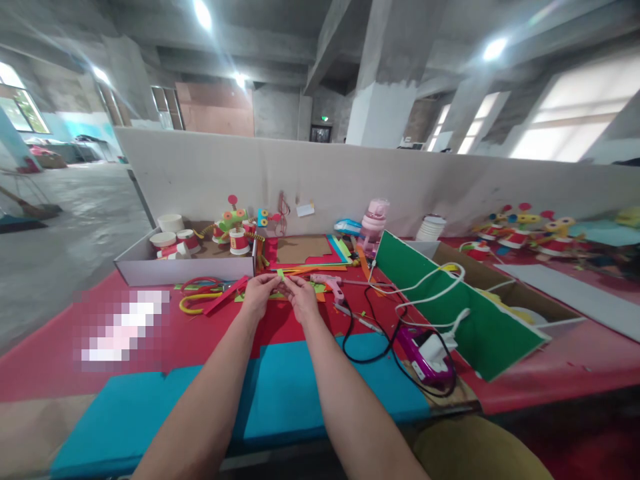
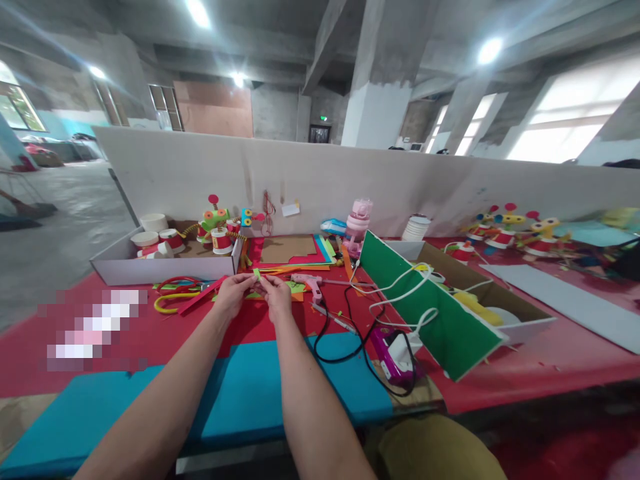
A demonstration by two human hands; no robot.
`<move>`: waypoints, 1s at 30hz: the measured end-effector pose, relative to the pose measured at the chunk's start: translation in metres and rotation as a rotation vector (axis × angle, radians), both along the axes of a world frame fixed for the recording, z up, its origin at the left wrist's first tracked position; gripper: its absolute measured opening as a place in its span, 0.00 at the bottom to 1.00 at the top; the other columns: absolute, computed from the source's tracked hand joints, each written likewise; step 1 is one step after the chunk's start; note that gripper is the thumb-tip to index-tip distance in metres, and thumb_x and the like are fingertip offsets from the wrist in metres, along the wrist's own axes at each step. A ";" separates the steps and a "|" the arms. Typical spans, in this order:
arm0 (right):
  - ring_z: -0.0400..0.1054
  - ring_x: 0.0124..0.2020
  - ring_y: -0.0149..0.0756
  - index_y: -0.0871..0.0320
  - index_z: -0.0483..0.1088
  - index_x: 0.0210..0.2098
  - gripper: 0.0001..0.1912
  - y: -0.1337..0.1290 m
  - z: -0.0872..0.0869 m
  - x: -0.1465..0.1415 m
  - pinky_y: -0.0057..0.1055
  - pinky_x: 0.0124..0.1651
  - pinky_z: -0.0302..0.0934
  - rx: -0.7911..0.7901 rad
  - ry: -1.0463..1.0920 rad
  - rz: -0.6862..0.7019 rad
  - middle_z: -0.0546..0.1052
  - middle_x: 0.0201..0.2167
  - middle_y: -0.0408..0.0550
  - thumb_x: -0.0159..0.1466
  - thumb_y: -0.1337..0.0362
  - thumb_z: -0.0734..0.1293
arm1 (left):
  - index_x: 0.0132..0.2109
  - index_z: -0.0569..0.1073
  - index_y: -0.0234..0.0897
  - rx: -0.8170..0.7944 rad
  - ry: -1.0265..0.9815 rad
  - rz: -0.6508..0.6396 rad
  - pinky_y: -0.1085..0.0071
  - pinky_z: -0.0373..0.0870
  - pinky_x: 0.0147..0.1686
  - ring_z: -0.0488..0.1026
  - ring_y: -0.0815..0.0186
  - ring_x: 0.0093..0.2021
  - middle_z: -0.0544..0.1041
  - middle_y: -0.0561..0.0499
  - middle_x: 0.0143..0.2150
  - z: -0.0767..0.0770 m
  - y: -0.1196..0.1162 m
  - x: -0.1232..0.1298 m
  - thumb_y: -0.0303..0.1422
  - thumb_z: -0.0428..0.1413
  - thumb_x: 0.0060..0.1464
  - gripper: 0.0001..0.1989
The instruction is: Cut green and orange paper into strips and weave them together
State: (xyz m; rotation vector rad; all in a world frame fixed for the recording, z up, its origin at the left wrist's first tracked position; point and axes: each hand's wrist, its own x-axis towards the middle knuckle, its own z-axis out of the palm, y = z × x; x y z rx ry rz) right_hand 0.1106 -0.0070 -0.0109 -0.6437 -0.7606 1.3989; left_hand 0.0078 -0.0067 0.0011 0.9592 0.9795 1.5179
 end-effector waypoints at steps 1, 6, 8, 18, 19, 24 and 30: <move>0.72 0.24 0.33 0.59 0.70 0.29 0.16 0.001 -0.001 0.000 0.32 0.34 0.68 0.004 -0.013 -0.024 0.77 0.23 0.43 0.44 0.60 0.75 | 0.29 0.78 0.32 -0.001 0.006 0.004 0.74 0.63 0.26 0.68 0.71 0.24 0.76 0.50 0.24 0.000 0.000 0.000 0.39 0.70 0.28 0.19; 0.68 0.24 0.29 0.59 0.71 0.28 0.14 0.005 -0.005 0.002 0.28 0.32 0.66 0.015 -0.098 -0.138 0.75 0.22 0.40 0.45 0.60 0.75 | 0.24 0.74 0.32 -0.029 0.006 -0.041 0.76 0.61 0.24 0.64 0.74 0.20 0.70 0.54 0.18 0.000 0.000 0.001 0.35 0.69 0.28 0.15; 0.68 0.24 0.28 0.59 0.72 0.29 0.14 0.005 -0.006 0.002 0.27 0.32 0.65 0.024 -0.111 -0.111 0.75 0.23 0.40 0.45 0.59 0.74 | 0.24 0.73 0.32 -0.044 -0.019 -0.042 0.76 0.61 0.24 0.64 0.75 0.21 0.70 0.54 0.18 0.000 0.000 0.001 0.34 0.69 0.28 0.15; 0.70 0.26 0.30 0.59 0.72 0.31 0.15 0.007 -0.005 0.005 0.30 0.33 0.67 -0.010 -0.187 -0.065 0.76 0.26 0.41 0.45 0.60 0.74 | 0.26 0.76 0.31 -0.063 -0.040 -0.069 0.76 0.62 0.24 0.65 0.74 0.22 0.71 0.53 0.21 0.001 -0.001 -0.002 0.34 0.69 0.28 0.15; 0.70 0.26 0.30 0.59 0.72 0.30 0.15 0.007 -0.005 0.006 0.30 0.33 0.68 0.001 -0.211 -0.070 0.76 0.26 0.42 0.45 0.60 0.74 | 0.27 0.77 0.30 -0.060 -0.038 -0.076 0.76 0.62 0.24 0.65 0.74 0.22 0.72 0.53 0.21 0.002 -0.001 -0.003 0.34 0.69 0.29 0.15; 0.70 0.26 0.31 0.59 0.71 0.29 0.12 0.007 -0.003 0.008 0.29 0.34 0.67 0.087 -0.331 -0.080 0.75 0.25 0.41 0.47 0.60 0.72 | 0.27 0.79 0.30 -0.057 -0.019 -0.121 0.75 0.60 0.23 0.64 0.74 0.22 0.72 0.51 0.20 0.002 -0.001 -0.007 0.35 0.70 0.28 0.17; 0.70 0.27 0.31 0.56 0.66 0.31 0.13 0.006 -0.007 0.002 0.29 0.33 0.67 0.141 -0.353 -0.126 0.73 0.26 0.40 0.49 0.60 0.70 | 0.27 0.78 0.28 -0.084 -0.030 -0.131 0.76 0.61 0.23 0.66 0.74 0.22 0.73 0.50 0.21 0.003 -0.001 -0.010 0.35 0.71 0.25 0.18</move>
